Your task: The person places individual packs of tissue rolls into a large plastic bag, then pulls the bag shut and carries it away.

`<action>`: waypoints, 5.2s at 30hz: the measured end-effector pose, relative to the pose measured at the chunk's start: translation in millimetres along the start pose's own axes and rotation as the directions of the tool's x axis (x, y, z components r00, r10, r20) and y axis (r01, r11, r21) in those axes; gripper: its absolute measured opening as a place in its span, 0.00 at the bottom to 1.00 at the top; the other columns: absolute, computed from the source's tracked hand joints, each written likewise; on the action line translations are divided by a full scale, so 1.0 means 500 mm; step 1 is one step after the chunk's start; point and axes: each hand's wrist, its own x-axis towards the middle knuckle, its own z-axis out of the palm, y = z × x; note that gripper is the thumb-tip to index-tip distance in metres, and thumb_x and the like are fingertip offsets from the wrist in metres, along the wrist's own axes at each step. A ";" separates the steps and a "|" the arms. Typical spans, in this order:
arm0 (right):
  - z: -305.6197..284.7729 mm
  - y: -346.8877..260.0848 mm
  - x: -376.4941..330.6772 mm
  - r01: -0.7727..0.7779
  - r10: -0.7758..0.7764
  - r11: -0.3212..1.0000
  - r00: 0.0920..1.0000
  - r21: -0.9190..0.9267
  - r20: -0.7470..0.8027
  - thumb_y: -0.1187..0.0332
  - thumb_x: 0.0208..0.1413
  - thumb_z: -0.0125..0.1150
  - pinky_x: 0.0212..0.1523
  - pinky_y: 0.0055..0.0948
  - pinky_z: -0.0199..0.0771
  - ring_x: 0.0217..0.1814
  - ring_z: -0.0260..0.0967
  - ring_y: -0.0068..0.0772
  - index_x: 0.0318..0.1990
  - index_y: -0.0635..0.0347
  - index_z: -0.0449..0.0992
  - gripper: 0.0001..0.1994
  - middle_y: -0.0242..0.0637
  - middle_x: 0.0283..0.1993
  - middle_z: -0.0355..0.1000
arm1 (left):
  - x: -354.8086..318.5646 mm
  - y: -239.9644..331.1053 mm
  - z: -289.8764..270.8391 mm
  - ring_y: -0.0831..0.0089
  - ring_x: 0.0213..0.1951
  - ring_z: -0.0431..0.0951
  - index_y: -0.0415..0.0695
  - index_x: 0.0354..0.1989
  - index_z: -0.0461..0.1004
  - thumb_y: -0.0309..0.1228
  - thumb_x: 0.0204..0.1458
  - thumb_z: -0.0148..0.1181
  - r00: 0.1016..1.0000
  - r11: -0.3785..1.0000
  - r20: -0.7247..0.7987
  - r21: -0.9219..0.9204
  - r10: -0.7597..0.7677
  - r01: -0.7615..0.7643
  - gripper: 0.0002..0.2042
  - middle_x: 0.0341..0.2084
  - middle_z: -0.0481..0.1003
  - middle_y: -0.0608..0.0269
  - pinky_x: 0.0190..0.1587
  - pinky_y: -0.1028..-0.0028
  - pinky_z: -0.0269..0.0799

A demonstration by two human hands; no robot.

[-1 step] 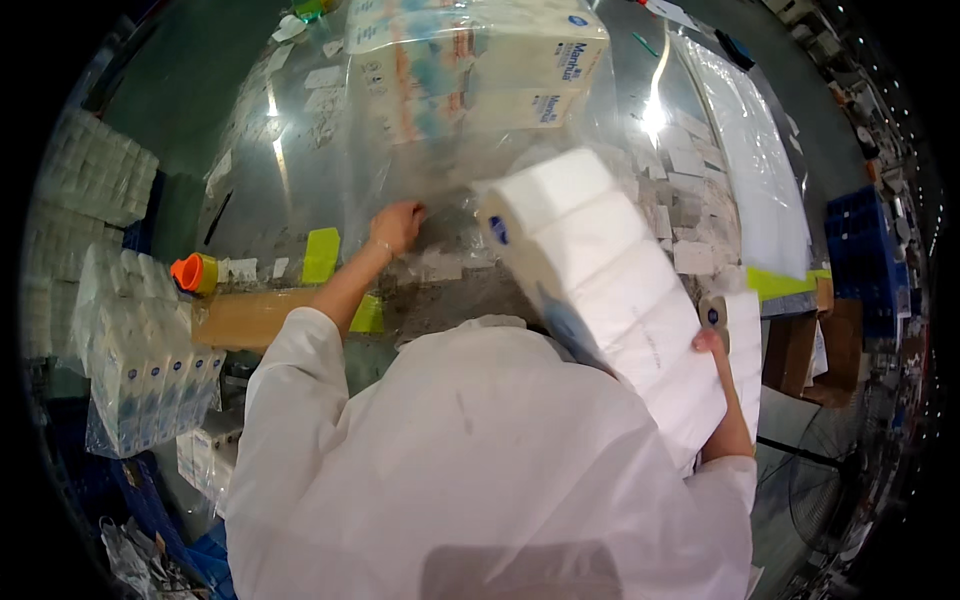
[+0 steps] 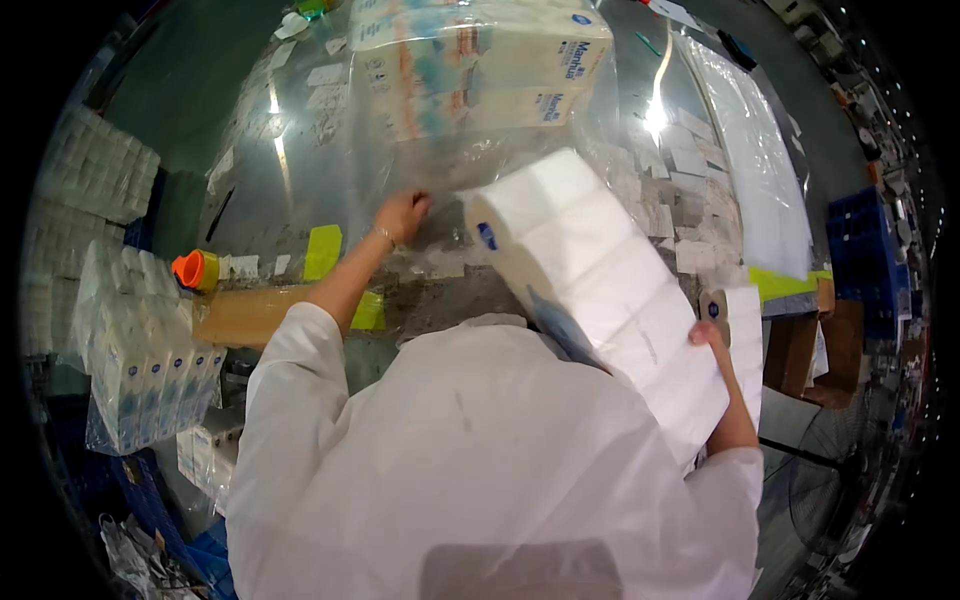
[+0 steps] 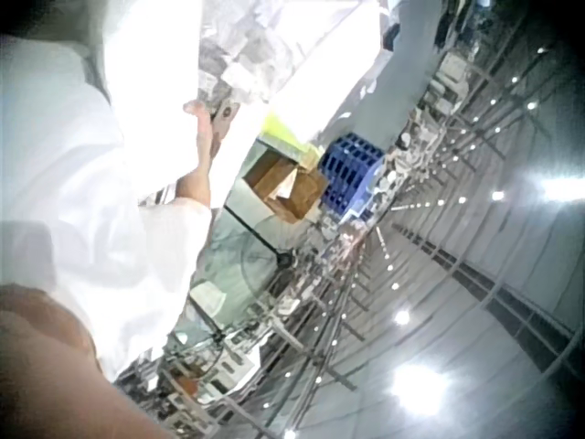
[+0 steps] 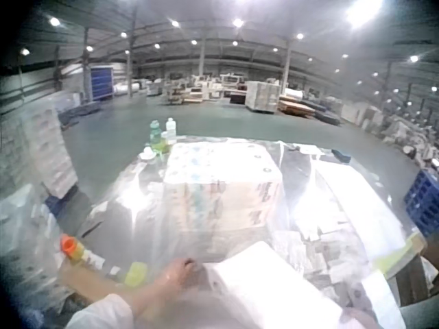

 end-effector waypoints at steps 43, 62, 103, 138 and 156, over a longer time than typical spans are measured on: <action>-0.310 0.028 0.164 0.100 -0.643 0.727 -0.250 -0.680 -0.724 0.66 0.47 0.47 0.39 0.37 0.67 0.38 0.68 0.46 0.41 0.63 0.71 0.15 0.47 0.37 0.70 | -0.158 0.244 -0.048 0.77 0.22 0.69 0.38 0.31 0.71 0.29 0.49 0.53 0.939 0.983 0.305 -0.133 0.158 -0.123 0.07 0.18 0.71 0.60 0.27 0.78 0.65; -0.291 0.067 0.263 0.262 -0.644 0.762 0.215 -0.592 -0.734 0.53 0.54 0.39 0.44 0.39 0.63 0.41 0.65 0.52 0.42 0.63 0.71 0.22 0.52 0.38 0.70 | 0.110 0.541 0.501 0.66 0.44 0.69 0.39 0.52 0.61 0.44 0.54 0.44 0.804 0.581 0.566 -0.598 -0.181 0.552 0.24 0.46 0.68 0.58 0.47 0.71 0.64; 0.241 0.021 0.047 -0.028 -0.009 0.965 0.990 0.260 0.141 0.59 0.35 0.55 0.43 0.34 0.70 0.42 0.69 0.45 0.51 0.71 0.61 0.33 0.54 0.44 0.67 | -0.107 0.394 -0.193 0.74 0.18 0.67 0.39 0.27 0.71 0.25 0.46 0.57 0.760 0.730 -0.414 -0.270 0.502 -0.628 0.03 0.16 0.69 0.62 0.23 0.81 0.61; 0.119 -0.211 0.441 0.179 -0.857 0.510 0.022 -0.841 -0.515 0.59 0.31 0.67 0.53 0.36 0.59 0.51 0.60 0.48 0.53 0.68 0.58 0.39 0.52 0.47 0.63 | -0.157 0.158 -0.220 0.71 0.25 0.69 0.40 0.27 0.69 0.28 0.46 0.56 0.920 0.921 0.214 -0.288 0.329 -0.263 0.05 0.20 0.68 0.60 0.29 0.74 0.64; 0.140 -0.309 0.663 0.055 -0.673 0.023 0.739 -0.998 0.025 0.59 0.47 0.52 0.46 0.35 0.66 0.46 0.66 0.44 0.44 0.60 0.71 0.19 0.47 0.42 0.69 | 0.091 0.101 -0.155 0.46 0.33 0.73 0.30 0.49 0.55 0.53 0.31 0.65 0.901 0.901 -0.388 0.294 -0.193 0.320 0.44 0.30 0.72 0.40 0.35 0.59 0.69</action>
